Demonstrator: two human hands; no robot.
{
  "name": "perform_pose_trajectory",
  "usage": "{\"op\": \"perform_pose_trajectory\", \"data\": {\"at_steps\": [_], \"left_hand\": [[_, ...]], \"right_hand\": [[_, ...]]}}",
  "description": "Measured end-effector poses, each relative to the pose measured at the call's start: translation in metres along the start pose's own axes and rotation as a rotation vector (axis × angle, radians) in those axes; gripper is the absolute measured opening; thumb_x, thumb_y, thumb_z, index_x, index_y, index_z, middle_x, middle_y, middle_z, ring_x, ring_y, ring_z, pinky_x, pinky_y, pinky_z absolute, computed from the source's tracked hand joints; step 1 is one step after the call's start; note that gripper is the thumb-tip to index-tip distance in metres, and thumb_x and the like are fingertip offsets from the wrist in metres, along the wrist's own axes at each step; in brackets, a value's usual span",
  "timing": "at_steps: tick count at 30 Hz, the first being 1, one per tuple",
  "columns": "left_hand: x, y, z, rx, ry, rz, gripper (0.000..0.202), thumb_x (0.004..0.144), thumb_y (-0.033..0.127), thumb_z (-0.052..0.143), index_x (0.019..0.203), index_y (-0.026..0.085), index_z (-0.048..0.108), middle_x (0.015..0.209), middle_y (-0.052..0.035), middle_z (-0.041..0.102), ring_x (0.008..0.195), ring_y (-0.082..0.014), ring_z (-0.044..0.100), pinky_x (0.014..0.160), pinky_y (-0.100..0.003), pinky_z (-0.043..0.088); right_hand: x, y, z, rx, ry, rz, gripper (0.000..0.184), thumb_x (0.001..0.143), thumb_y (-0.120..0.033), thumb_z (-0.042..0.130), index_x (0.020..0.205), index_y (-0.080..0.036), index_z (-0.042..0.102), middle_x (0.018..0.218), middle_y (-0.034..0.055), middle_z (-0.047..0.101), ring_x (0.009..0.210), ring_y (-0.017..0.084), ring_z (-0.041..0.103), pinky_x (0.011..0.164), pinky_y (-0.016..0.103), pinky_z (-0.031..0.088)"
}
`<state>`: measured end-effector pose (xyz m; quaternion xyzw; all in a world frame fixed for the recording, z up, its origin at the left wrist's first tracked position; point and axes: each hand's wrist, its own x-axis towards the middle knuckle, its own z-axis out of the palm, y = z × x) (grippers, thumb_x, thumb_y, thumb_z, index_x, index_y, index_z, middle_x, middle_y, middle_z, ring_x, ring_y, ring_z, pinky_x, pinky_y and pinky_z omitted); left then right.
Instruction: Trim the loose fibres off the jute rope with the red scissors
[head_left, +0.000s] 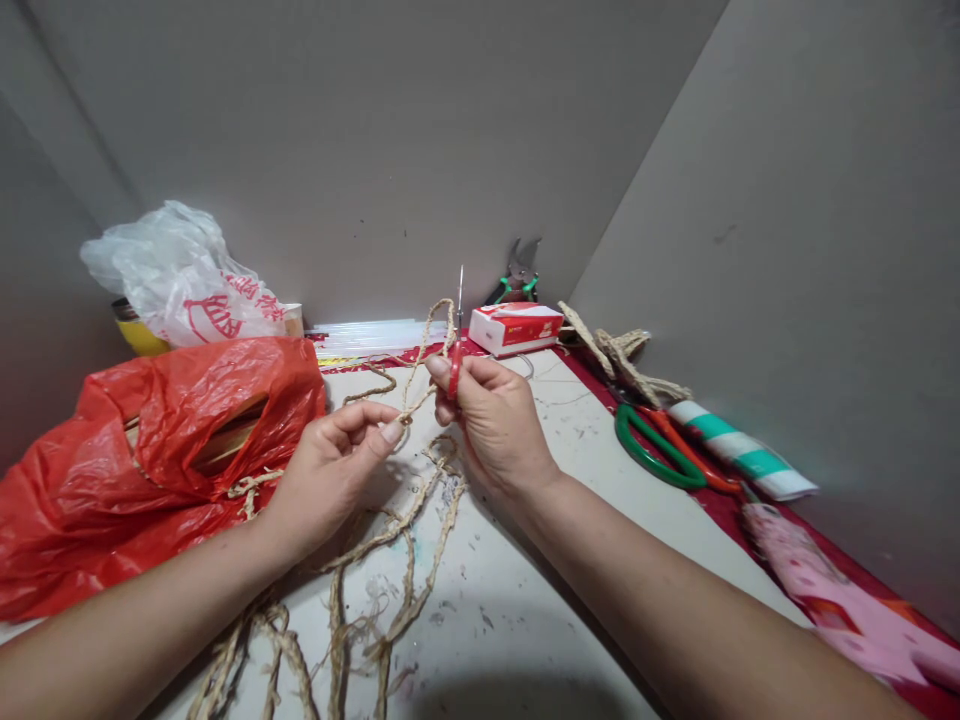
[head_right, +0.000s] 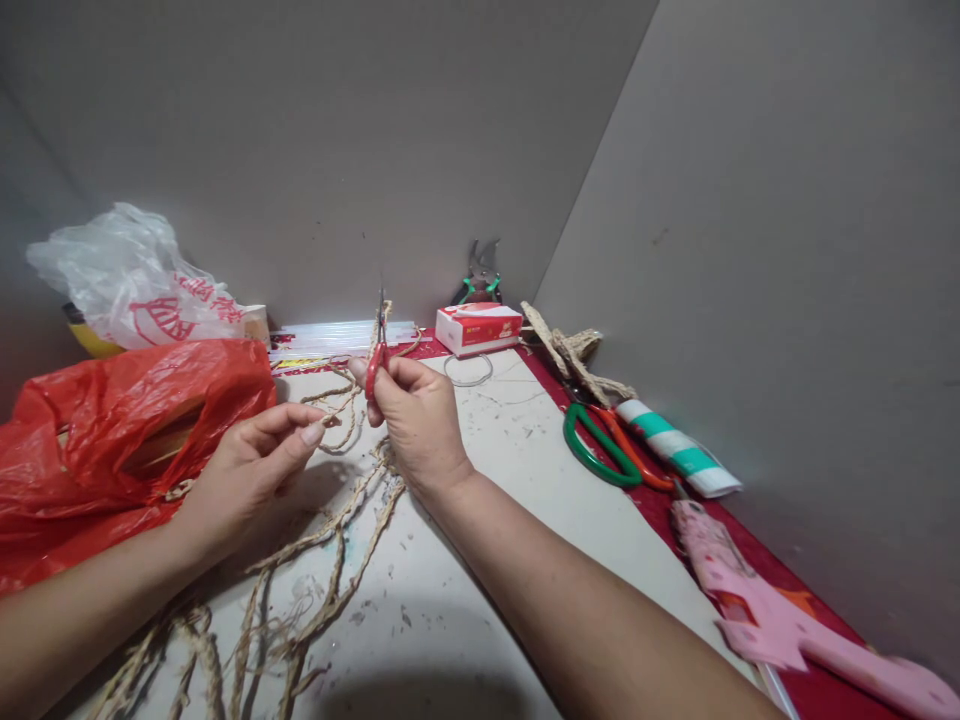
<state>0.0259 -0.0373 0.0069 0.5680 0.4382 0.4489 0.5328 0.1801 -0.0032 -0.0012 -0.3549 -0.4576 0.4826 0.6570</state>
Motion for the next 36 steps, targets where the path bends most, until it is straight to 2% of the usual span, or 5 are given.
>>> {"op": "perform_pose_trajectory", "data": {"at_steps": [12, 19, 24, 30, 36], "left_hand": [[-0.0015, -0.0043, -0.0001, -0.004, -0.095, -0.061, 0.03, 0.083, 0.046, 0.058, 0.082, 0.016, 0.061, 0.048, 0.0089, 0.028, 0.042, -0.0049, 0.021, 0.041, -0.02, 0.017], [0.0017, -0.0081, -0.0025, 0.142, -0.07, -0.015, 0.034, 0.086, 0.046, 0.052, 0.079, 0.015, 0.063, 0.055, 0.0048, 0.043, 0.047, -0.0059, 0.034, 0.044, -0.018, 0.027], [-0.003, -0.0024, 0.0008, 0.073, -0.166, -0.038, 0.034, 0.089, 0.045, 0.047, 0.082, 0.016, 0.062, 0.046, 0.0058, 0.045, 0.041, -0.0055, 0.034, 0.043, -0.017, 0.027], [-0.0062, -0.0001, -0.0002, -0.103, -0.321, -0.188, 0.034, 0.089, 0.046, 0.046, 0.079, 0.016, 0.06, 0.044, 0.0033, 0.053, 0.032, -0.0041, 0.028, 0.035, -0.017, 0.017], [-0.0018, -0.0005, 0.0016, -0.091, -0.294, -0.172, 0.034, 0.088, 0.044, 0.049, 0.103, 0.016, 0.062, 0.045, 0.0036, 0.055, 0.035, -0.0043, 0.027, 0.037, -0.017, 0.017]], "right_hand": [[-0.0016, 0.0055, 0.0027, -0.053, 0.11, -0.009, 0.04, 0.066, -0.037, 0.077, 0.052, -0.019, 0.044, 0.045, -0.009, 0.038, 0.044, 0.006, 0.03, 0.044, 0.023, 0.023], [-0.0028, 0.0048, 0.0011, -0.061, 0.093, 0.005, 0.04, 0.067, -0.04, 0.075, 0.053, -0.02, 0.044, 0.048, -0.0083, 0.039, 0.045, 0.006, 0.03, 0.045, 0.024, 0.023], [-0.0035, 0.0022, 0.0034, -0.142, 0.127, 0.019, 0.043, 0.066, -0.043, 0.075, 0.051, -0.02, 0.041, 0.046, -0.0085, 0.035, 0.045, 0.007, 0.029, 0.045, 0.024, 0.022], [-0.0036, 0.0002, 0.0042, -0.256, 0.126, -0.015, 0.045, 0.068, -0.046, 0.071, 0.048, -0.02, 0.04, 0.046, -0.008, 0.034, 0.047, 0.007, 0.026, 0.047, 0.025, 0.023], [-0.001, 0.0006, 0.0025, -0.302, 0.134, -0.092, 0.044, 0.07, -0.042, 0.07, 0.047, -0.02, 0.039, 0.047, -0.008, 0.033, 0.049, 0.007, 0.027, 0.049, 0.025, 0.024]]}}
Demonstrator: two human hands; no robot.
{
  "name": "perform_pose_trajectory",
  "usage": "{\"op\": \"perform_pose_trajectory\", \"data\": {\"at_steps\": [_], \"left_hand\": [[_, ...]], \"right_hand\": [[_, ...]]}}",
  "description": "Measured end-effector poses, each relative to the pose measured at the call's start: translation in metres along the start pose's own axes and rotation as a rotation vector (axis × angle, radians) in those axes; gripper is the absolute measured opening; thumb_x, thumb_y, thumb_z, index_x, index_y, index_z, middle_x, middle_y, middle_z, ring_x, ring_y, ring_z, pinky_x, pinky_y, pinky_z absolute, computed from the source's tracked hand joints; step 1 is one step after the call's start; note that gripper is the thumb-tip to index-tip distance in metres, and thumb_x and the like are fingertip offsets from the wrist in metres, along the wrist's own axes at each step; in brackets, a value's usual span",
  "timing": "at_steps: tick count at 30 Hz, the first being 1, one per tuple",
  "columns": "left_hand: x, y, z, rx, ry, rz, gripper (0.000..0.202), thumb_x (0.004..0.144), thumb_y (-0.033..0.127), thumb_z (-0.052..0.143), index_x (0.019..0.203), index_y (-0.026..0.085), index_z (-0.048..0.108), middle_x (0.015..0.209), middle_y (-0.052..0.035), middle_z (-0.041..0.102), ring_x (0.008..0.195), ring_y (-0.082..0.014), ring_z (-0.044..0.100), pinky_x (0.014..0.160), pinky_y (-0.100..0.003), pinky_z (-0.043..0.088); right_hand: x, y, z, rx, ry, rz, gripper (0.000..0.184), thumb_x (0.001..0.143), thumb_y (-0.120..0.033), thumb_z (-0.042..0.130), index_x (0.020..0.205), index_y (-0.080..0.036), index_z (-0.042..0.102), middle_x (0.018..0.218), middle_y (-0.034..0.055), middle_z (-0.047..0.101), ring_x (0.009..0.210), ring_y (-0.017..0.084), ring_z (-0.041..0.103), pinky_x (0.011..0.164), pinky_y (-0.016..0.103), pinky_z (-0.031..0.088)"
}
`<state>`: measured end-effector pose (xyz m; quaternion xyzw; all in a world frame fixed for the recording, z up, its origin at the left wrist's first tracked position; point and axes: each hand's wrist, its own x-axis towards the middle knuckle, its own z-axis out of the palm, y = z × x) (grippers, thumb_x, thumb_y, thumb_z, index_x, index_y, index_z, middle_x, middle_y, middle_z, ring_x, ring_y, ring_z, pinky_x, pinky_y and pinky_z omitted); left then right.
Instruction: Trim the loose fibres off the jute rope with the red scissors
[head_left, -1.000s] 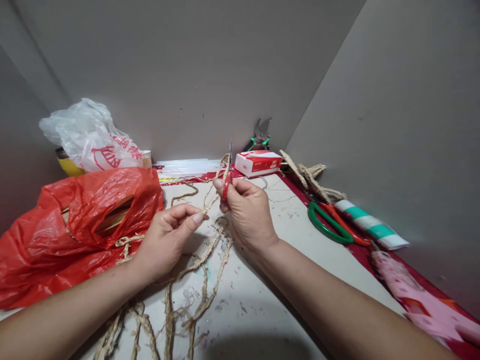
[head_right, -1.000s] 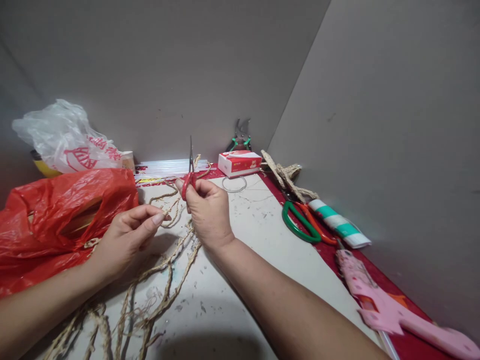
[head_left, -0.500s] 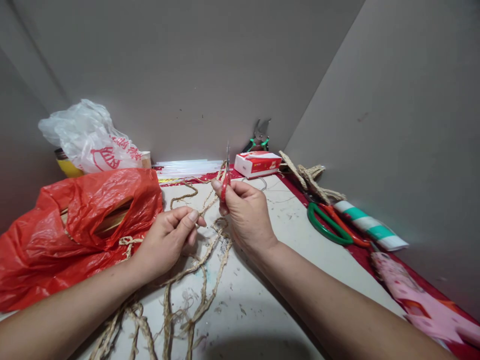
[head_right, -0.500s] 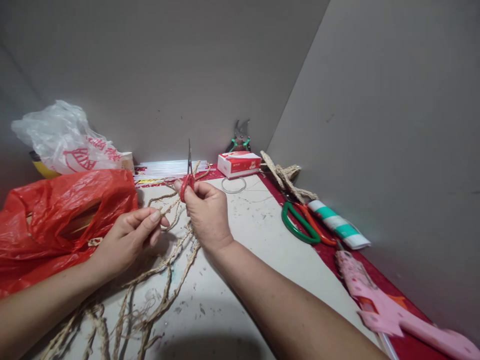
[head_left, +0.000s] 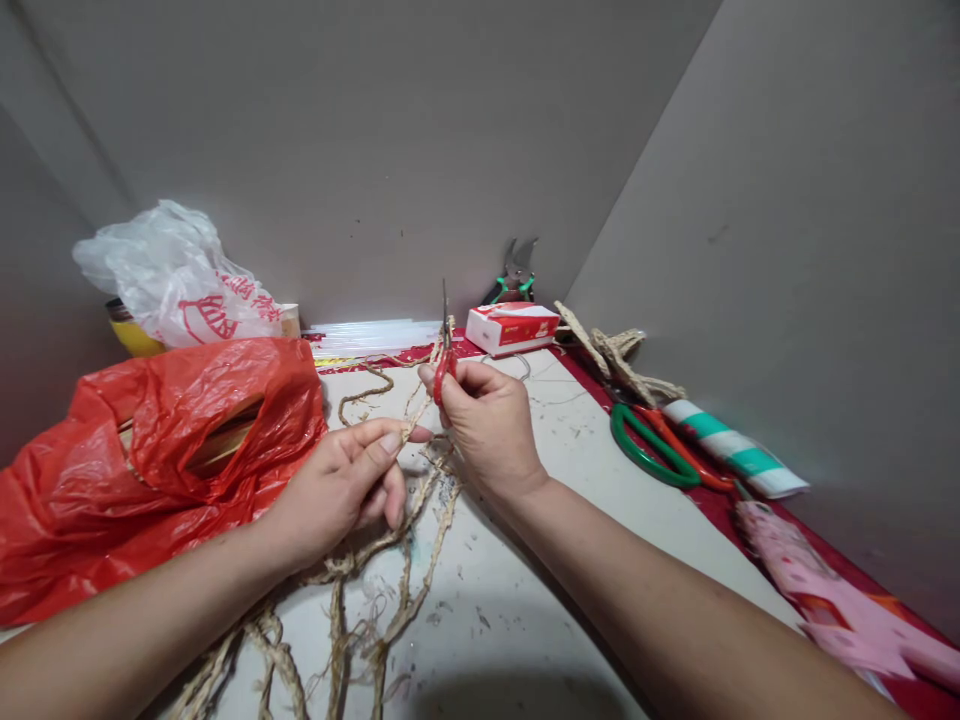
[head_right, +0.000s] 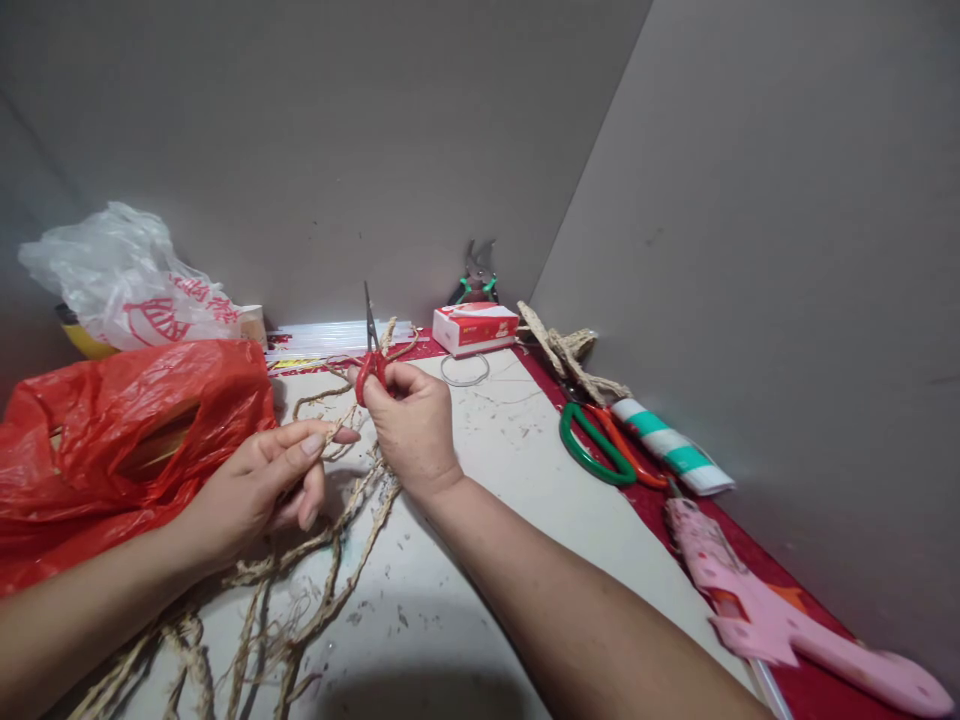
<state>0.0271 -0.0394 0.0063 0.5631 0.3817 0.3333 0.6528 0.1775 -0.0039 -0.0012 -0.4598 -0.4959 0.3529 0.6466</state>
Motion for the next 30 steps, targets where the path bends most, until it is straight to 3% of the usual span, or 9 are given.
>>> {"op": "perform_pose_trajectory", "data": {"at_steps": [3, 8, 13, 16, 19, 25, 30], "left_hand": [[-0.001, -0.001, 0.003, 0.023, 0.05, 0.01, 0.037, 0.087, 0.045, 0.052, 0.108, 0.016, 0.061, 0.045, 0.0036, 0.055, 0.036, -0.0048, 0.027, 0.037, -0.017, 0.017], [-0.001, -0.003, 0.003, -0.004, 0.184, 0.03, 0.037, 0.084, 0.043, 0.056, 0.106, 0.014, 0.062, 0.046, 0.003, 0.056, 0.035, -0.0046, 0.027, 0.037, -0.016, 0.018], [0.006, -0.004, -0.005, -0.082, 0.378, 0.107, 0.037, 0.08, 0.043, 0.06, 0.1, 0.012, 0.063, 0.047, 0.0029, 0.055, 0.033, -0.0042, 0.028, 0.035, -0.016, 0.018], [0.01, -0.007, -0.011, -0.11, 0.419, 0.144, 0.033, 0.08, 0.042, 0.06, 0.095, 0.013, 0.063, 0.047, 0.0026, 0.056, 0.034, -0.0039, 0.029, 0.035, -0.016, 0.018], [0.013, -0.009, -0.014, -0.119, 0.442, 0.169, 0.026, 0.081, 0.041, 0.059, 0.082, 0.014, 0.059, 0.048, 0.0019, 0.057, 0.034, -0.0035, 0.029, 0.035, -0.015, 0.019], [0.016, -0.011, -0.017, -0.136, 0.458, 0.192, 0.029, 0.08, 0.04, 0.059, 0.093, 0.014, 0.062, 0.047, 0.0037, 0.056, 0.034, -0.0043, 0.031, 0.034, -0.015, 0.021], [0.015, -0.012, -0.017, -0.107, 0.439, 0.196, 0.027, 0.081, 0.041, 0.06, 0.089, 0.015, 0.062, 0.047, 0.0041, 0.055, 0.034, -0.0033, 0.03, 0.034, -0.015, 0.021]], "right_hand": [[0.002, 0.003, -0.001, 0.001, -0.018, 0.013, 0.045, 0.07, -0.043, 0.07, 0.047, -0.02, 0.039, 0.046, -0.008, 0.034, 0.048, 0.007, 0.027, 0.048, 0.025, 0.024], [0.007, 0.001, -0.006, -0.029, -0.191, 0.135, 0.042, 0.071, -0.047, 0.068, 0.05, -0.02, 0.042, 0.044, -0.0077, 0.036, 0.045, 0.008, 0.031, 0.045, 0.024, 0.024], [0.007, -0.011, -0.014, -0.259, -0.392, -0.065, 0.034, 0.071, -0.041, 0.065, 0.054, -0.021, 0.043, 0.052, -0.0059, 0.038, 0.051, 0.009, 0.033, 0.049, 0.024, 0.027], [0.005, -0.01, -0.018, -0.681, -0.538, -0.255, 0.029, 0.07, -0.034, 0.06, 0.053, -0.02, 0.041, 0.053, -0.0052, 0.041, 0.051, 0.009, 0.033, 0.051, 0.024, 0.025], [0.004, -0.005, -0.02, -0.994, -0.584, -0.376, 0.025, 0.069, -0.034, 0.057, 0.054, -0.02, 0.043, 0.056, -0.004, 0.046, 0.052, 0.009, 0.034, 0.053, 0.026, 0.022], [0.005, -0.003, -0.02, -1.139, -0.612, -0.408, 0.023, 0.072, -0.037, 0.053, 0.058, -0.019, 0.05, 0.06, -0.0009, 0.053, 0.053, 0.011, 0.038, 0.054, 0.027, 0.022], [0.006, -0.003, -0.021, -1.194, -0.594, -0.438, 0.024, 0.073, -0.04, 0.053, 0.062, -0.019, 0.055, 0.063, 0.0009, 0.057, 0.055, 0.012, 0.042, 0.054, 0.027, 0.022]]}}
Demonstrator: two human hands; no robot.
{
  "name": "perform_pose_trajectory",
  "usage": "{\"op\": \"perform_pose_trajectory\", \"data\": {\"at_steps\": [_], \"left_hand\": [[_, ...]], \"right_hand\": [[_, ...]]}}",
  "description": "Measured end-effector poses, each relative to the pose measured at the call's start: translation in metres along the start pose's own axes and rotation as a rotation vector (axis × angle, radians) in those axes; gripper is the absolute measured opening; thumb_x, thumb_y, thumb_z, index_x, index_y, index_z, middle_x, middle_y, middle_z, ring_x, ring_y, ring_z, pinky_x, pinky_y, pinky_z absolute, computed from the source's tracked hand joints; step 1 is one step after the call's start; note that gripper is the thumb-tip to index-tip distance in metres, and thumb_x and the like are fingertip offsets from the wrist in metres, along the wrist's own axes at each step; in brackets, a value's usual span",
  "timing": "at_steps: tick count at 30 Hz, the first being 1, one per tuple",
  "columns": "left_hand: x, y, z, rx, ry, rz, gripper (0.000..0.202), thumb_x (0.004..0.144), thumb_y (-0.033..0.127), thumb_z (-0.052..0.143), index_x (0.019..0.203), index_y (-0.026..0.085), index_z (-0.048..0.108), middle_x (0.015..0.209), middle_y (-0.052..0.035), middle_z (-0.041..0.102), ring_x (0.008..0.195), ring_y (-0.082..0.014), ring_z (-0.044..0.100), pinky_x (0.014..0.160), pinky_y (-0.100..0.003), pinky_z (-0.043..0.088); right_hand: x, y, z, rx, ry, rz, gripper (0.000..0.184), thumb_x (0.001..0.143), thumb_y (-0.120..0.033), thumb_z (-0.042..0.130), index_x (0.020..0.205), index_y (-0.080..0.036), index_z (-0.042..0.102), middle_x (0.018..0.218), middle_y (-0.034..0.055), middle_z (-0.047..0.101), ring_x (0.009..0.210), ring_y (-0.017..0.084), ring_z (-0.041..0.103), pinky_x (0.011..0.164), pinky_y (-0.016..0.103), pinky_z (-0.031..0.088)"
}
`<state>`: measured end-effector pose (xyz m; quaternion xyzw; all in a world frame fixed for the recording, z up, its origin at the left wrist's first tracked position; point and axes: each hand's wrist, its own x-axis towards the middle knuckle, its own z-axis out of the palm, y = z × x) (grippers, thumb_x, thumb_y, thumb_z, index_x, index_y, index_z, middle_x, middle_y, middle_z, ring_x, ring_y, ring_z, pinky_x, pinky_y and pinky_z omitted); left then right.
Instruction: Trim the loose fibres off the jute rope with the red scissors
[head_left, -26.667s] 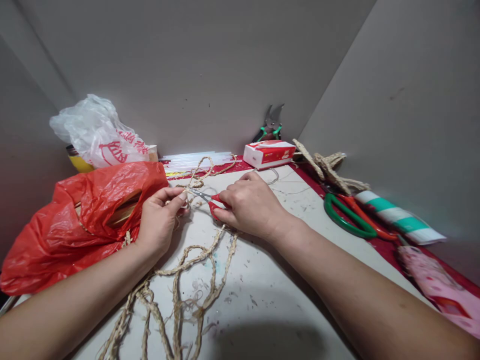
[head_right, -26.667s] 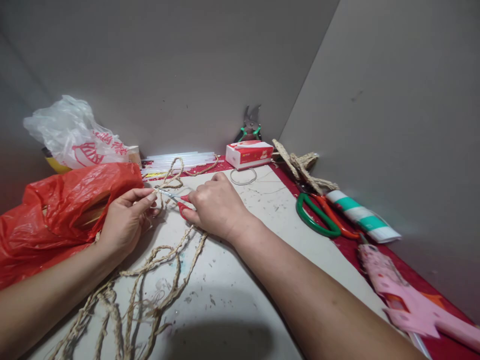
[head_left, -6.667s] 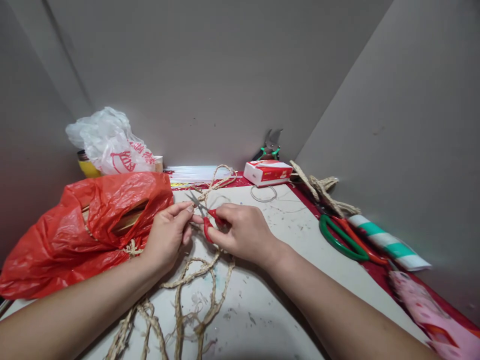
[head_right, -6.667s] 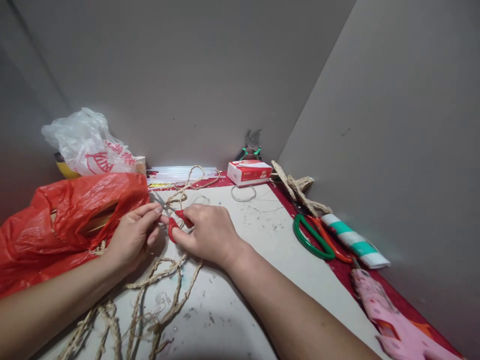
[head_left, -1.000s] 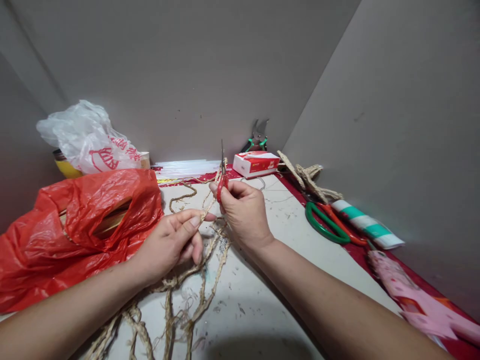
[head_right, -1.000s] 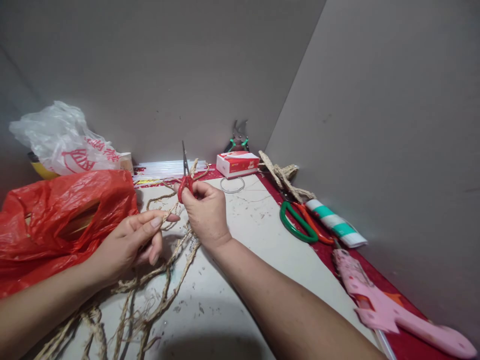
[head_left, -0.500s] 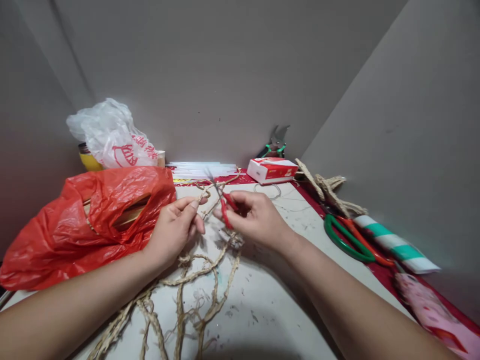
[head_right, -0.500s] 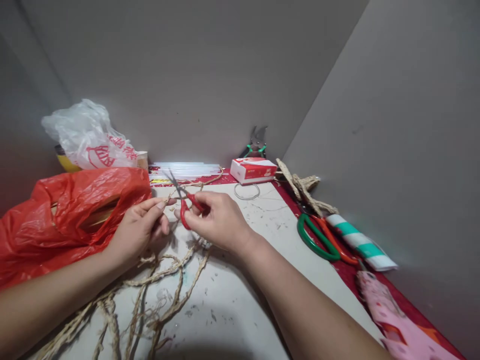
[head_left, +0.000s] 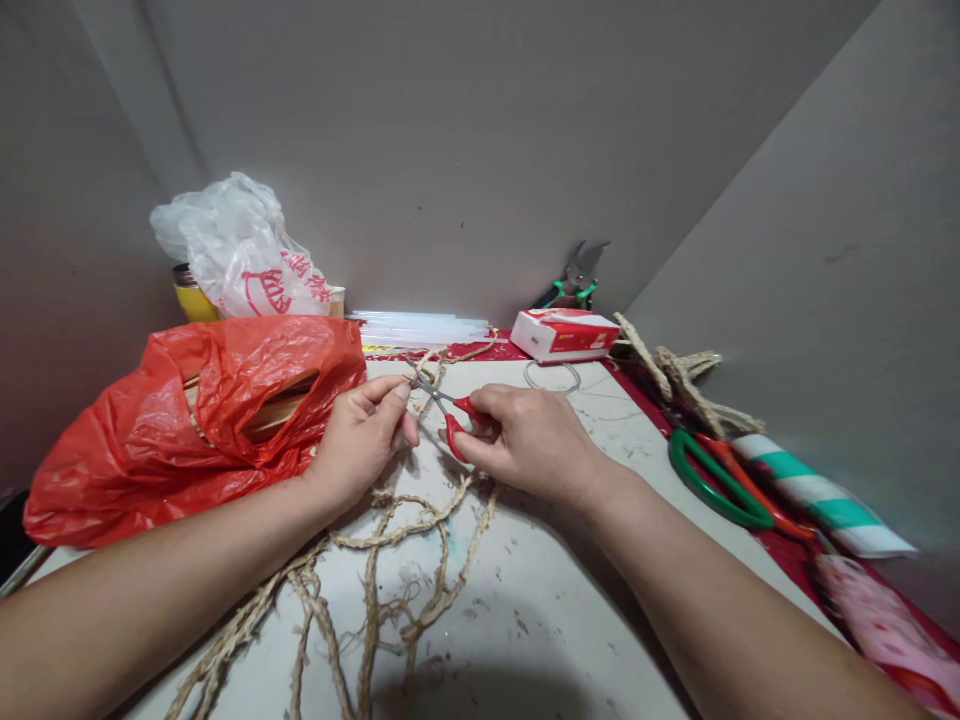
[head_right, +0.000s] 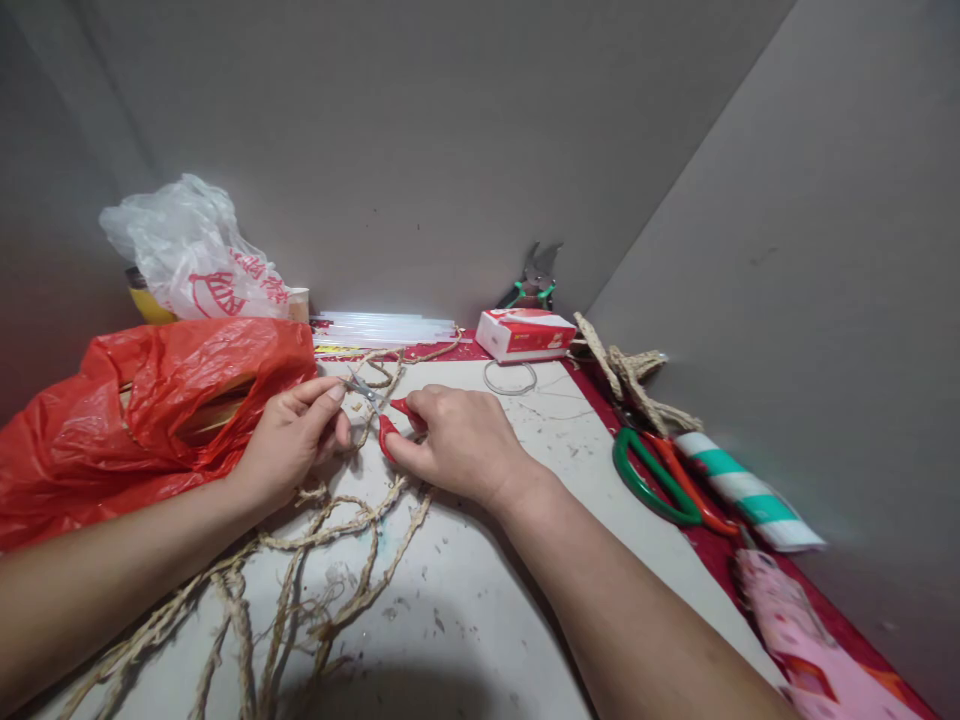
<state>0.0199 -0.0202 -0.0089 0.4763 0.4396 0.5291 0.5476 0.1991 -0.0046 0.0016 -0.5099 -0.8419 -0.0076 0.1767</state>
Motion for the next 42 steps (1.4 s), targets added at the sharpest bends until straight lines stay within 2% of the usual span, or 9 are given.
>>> {"op": "perform_pose_trajectory", "data": {"at_steps": [5, 15, 23, 30, 36, 42], "left_hand": [[0.0, -0.002, -0.001, 0.034, 0.001, 0.011, 0.023, 0.082, 0.038, 0.06, 0.08, 0.016, 0.06, 0.048, 0.0049, 0.053, 0.035, -0.0031, 0.03, 0.035, -0.015, 0.022], [0.004, -0.008, -0.003, -0.009, 0.023, -0.002, 0.024, 0.08, 0.037, 0.062, 0.093, 0.017, 0.062, 0.046, 0.0062, 0.051, 0.034, -0.004, 0.031, 0.036, -0.015, 0.022], [0.004, -0.008, -0.003, 0.002, 0.007, 0.001, 0.023, 0.081, 0.038, 0.061, 0.091, 0.017, 0.061, 0.046, 0.0063, 0.051, 0.034, -0.0035, 0.029, 0.035, -0.015, 0.021], [0.006, -0.01, -0.005, -0.005, 0.047, 0.026, 0.025, 0.082, 0.038, 0.06, 0.096, 0.018, 0.064, 0.047, 0.0066, 0.051, 0.034, -0.0032, 0.03, 0.035, -0.014, 0.022], [0.006, -0.009, -0.004, -0.003, 0.041, 0.03, 0.021, 0.082, 0.035, 0.06, 0.094, 0.018, 0.065, 0.046, 0.0064, 0.051, 0.034, -0.0033, 0.031, 0.035, -0.014, 0.023], [0.007, -0.009, -0.003, -0.035, 0.051, 0.008, 0.021, 0.08, 0.034, 0.062, 0.093, 0.017, 0.063, 0.045, 0.0066, 0.05, 0.033, -0.0034, 0.029, 0.034, -0.014, 0.021]], "right_hand": [[0.001, 0.001, -0.002, -0.044, -0.027, 0.023, 0.027, 0.074, -0.043, 0.052, 0.06, -0.019, 0.054, 0.061, 0.0014, 0.057, 0.054, 0.013, 0.042, 0.054, 0.028, 0.02], [0.0, -0.002, -0.004, -0.06, -0.088, -0.013, 0.027, 0.074, -0.044, 0.052, 0.062, -0.02, 0.057, 0.062, 0.0022, 0.06, 0.054, 0.014, 0.044, 0.054, 0.029, 0.019], [0.0, 0.0, -0.003, -0.06, -0.028, 0.025, 0.03, 0.075, -0.045, 0.051, 0.061, -0.019, 0.055, 0.062, 0.0014, 0.06, 0.055, 0.013, 0.045, 0.053, 0.028, 0.02], [0.001, -0.002, -0.007, -0.119, -0.088, 0.024, 0.032, 0.077, -0.047, 0.049, 0.064, -0.019, 0.058, 0.064, 0.0023, 0.062, 0.056, 0.014, 0.047, 0.053, 0.028, 0.018], [0.0, -0.001, -0.006, -0.134, -0.079, -0.003, 0.033, 0.079, -0.047, 0.049, 0.066, -0.019, 0.061, 0.067, 0.0033, 0.065, 0.057, 0.014, 0.05, 0.053, 0.028, 0.017], [0.002, 0.0, -0.008, -0.178, -0.135, -0.001, 0.035, 0.083, -0.046, 0.047, 0.073, -0.019, 0.067, 0.071, 0.0053, 0.068, 0.06, 0.015, 0.053, 0.053, 0.029, 0.017]]}}
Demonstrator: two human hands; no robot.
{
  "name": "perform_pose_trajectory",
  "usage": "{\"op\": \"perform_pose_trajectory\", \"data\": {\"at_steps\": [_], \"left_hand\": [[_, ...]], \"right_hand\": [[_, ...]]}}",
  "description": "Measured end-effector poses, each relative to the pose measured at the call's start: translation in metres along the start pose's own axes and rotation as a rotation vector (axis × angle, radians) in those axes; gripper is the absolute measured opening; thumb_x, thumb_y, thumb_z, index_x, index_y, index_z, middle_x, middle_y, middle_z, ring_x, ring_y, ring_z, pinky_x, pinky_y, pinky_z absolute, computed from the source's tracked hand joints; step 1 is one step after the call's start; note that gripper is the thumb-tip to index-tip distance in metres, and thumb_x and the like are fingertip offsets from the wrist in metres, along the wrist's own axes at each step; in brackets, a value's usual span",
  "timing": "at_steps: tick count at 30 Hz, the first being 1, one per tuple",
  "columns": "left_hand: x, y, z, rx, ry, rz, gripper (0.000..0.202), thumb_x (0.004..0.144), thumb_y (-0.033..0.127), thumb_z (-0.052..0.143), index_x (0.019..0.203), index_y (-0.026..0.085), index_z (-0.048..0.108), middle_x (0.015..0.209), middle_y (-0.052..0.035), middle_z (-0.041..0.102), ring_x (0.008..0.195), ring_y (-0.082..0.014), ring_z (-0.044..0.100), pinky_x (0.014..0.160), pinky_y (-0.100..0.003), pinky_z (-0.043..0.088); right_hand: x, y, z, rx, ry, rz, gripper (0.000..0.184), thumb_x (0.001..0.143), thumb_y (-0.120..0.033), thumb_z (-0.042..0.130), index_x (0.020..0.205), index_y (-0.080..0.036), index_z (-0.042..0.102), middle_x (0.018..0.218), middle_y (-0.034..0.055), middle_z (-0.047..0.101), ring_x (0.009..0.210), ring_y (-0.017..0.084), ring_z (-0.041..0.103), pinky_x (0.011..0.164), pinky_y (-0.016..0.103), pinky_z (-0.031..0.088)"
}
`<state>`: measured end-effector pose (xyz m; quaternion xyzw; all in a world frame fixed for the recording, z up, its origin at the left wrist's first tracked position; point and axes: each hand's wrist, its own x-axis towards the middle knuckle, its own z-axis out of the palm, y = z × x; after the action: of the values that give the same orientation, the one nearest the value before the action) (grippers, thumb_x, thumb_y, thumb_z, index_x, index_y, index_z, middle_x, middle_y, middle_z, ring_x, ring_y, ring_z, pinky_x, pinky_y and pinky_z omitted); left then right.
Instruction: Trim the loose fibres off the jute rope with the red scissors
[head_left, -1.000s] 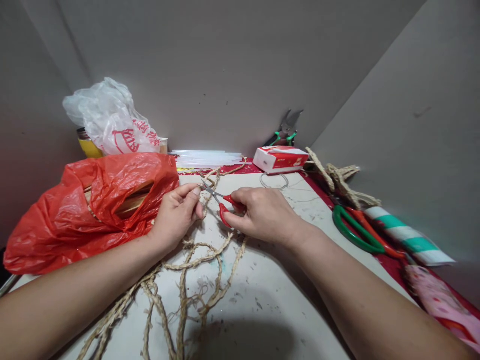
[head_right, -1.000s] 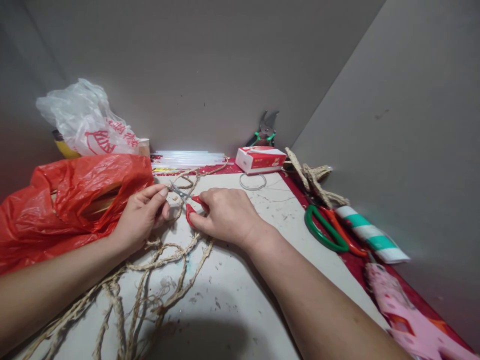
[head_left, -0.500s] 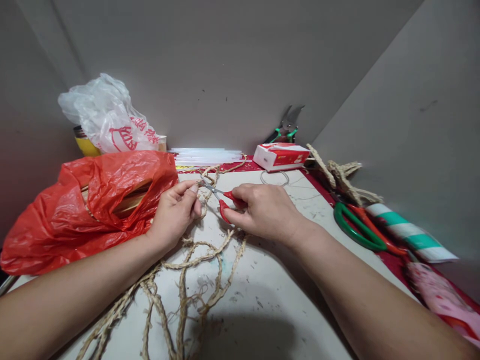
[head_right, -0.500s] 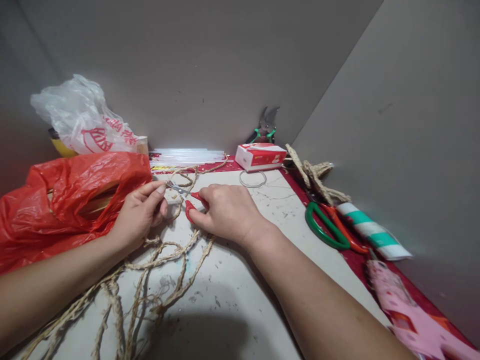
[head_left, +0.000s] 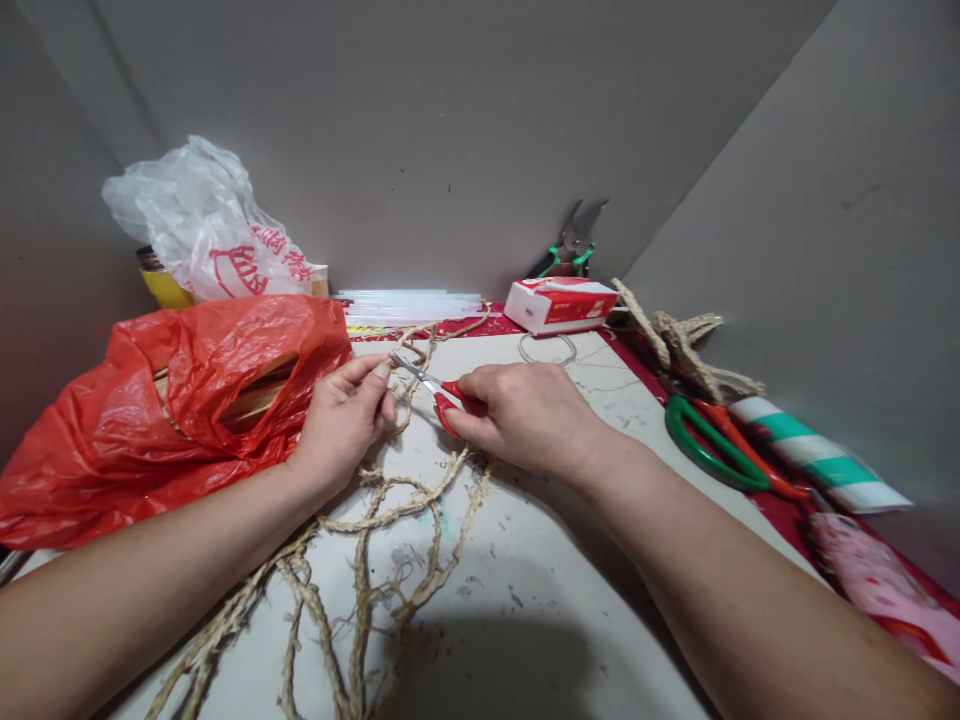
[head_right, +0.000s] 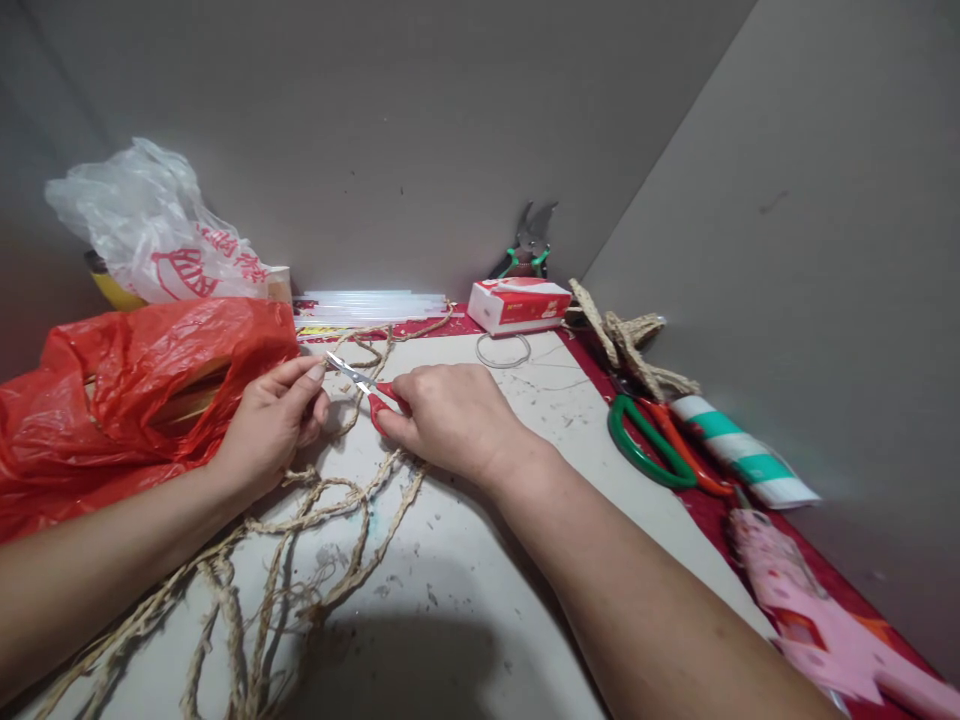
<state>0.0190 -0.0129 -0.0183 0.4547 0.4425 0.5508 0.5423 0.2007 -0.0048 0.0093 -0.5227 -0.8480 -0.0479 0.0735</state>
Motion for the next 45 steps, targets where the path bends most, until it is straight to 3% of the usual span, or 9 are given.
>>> {"op": "perform_pose_trajectory", "data": {"at_steps": [8, 16, 33, 45], "left_hand": [[0.0018, -0.0027, -0.0025, 0.015, 0.012, -0.005, 0.02, 0.081, 0.035, 0.061, 0.091, 0.017, 0.062, 0.046, 0.0062, 0.05, 0.032, -0.0032, 0.027, 0.033, -0.015, 0.019], [-0.001, 0.0007, 0.0005, 0.028, -0.004, 0.02, 0.018, 0.083, 0.035, 0.06, 0.089, 0.018, 0.061, 0.046, 0.0064, 0.051, 0.034, -0.003, 0.03, 0.035, -0.013, 0.023], [0.0017, -0.0006, -0.0014, -0.042, -0.009, -0.065, 0.017, 0.078, 0.03, 0.065, 0.087, 0.016, 0.062, 0.047, 0.0062, 0.05, 0.034, -0.0024, 0.029, 0.035, -0.013, 0.019], [0.0007, 0.0044, 0.0008, -0.029, -0.014, -0.033, 0.02, 0.081, 0.03, 0.061, 0.094, 0.014, 0.063, 0.047, 0.0051, 0.05, 0.035, -0.0033, 0.03, 0.035, -0.014, 0.021]], "right_hand": [[0.0003, 0.0019, 0.0023, 0.026, 0.002, -0.077, 0.033, 0.086, -0.04, 0.047, 0.071, -0.019, 0.068, 0.069, 0.0041, 0.068, 0.058, 0.013, 0.051, 0.054, 0.028, 0.018], [0.0, 0.0009, 0.0038, 0.107, 0.112, 0.014, 0.033, 0.078, -0.045, 0.05, 0.061, -0.018, 0.06, 0.062, 0.0013, 0.062, 0.054, 0.012, 0.044, 0.053, 0.027, 0.019], [-0.0003, -0.0007, -0.0016, -0.026, -0.033, -0.013, 0.038, 0.086, -0.046, 0.046, 0.076, -0.02, 0.071, 0.069, 0.0059, 0.069, 0.058, 0.016, 0.054, 0.053, 0.029, 0.018], [0.001, 0.0012, 0.0067, 0.139, 0.058, 0.02, 0.034, 0.083, -0.041, 0.047, 0.065, -0.019, 0.066, 0.063, 0.0022, 0.064, 0.055, 0.012, 0.047, 0.053, 0.028, 0.02]]}}
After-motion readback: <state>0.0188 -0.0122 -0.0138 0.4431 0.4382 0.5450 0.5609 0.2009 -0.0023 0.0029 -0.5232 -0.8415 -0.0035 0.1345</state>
